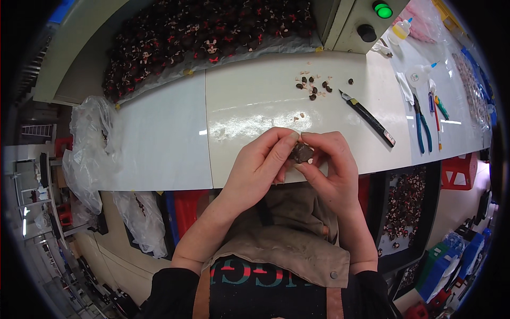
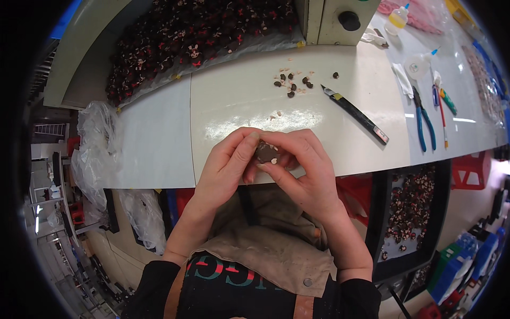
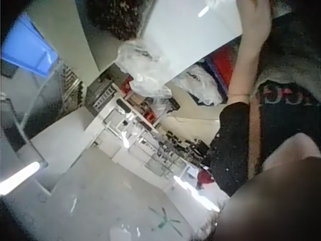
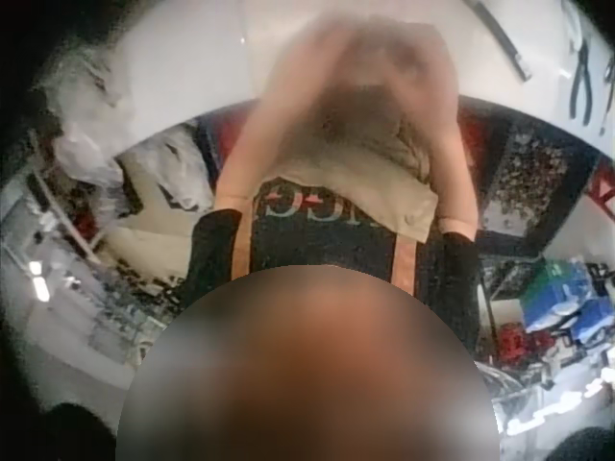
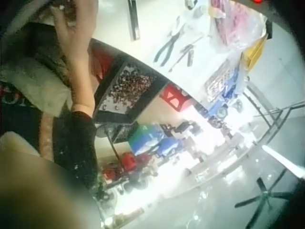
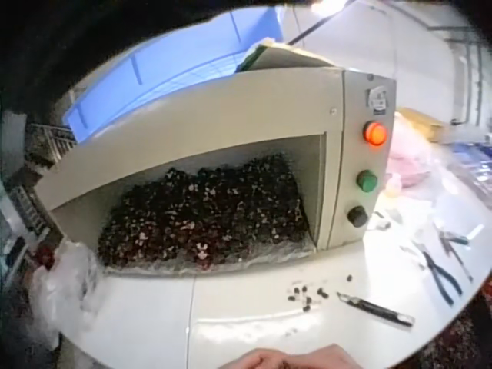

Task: Assembling small plastic toy figurines by attaching parts and applying glue.

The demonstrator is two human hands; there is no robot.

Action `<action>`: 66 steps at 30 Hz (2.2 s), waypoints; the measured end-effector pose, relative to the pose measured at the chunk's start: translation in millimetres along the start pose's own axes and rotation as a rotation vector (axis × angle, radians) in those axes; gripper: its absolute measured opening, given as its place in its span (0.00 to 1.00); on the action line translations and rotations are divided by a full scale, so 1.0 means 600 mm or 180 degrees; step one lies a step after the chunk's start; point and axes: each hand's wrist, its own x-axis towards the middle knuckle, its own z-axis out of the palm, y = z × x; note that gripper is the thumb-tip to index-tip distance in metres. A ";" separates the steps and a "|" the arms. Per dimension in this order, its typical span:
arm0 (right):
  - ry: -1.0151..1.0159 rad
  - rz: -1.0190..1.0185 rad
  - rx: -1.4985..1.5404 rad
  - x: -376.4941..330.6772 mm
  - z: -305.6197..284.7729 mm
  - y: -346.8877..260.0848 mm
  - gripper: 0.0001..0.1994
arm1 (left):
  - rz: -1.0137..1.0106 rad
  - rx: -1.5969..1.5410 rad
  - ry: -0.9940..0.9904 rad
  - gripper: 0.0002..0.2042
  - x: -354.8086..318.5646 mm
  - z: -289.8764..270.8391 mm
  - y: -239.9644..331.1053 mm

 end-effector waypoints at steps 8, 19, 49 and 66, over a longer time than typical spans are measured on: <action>0.0073 0.0273 0.0118 -0.009 0.010 0.000 0.20 | 0.0208 0.0407 0.0077 0.14 -0.003 0.011 -0.004; 0.0359 -0.0223 -0.0171 -0.014 0.024 0.009 0.20 | -0.0123 0.0281 -0.0376 0.13 0.005 -0.002 0.006; 0.0580 -0.0790 -0.0727 -0.016 0.031 0.023 0.23 | -0.0219 0.0470 -0.0924 0.27 -0.001 -0.012 0.015; 0.0604 -0.1031 -0.0837 -0.018 0.029 0.033 0.25 | -0.0096 0.0415 -0.1053 0.26 -0.001 -0.011 0.014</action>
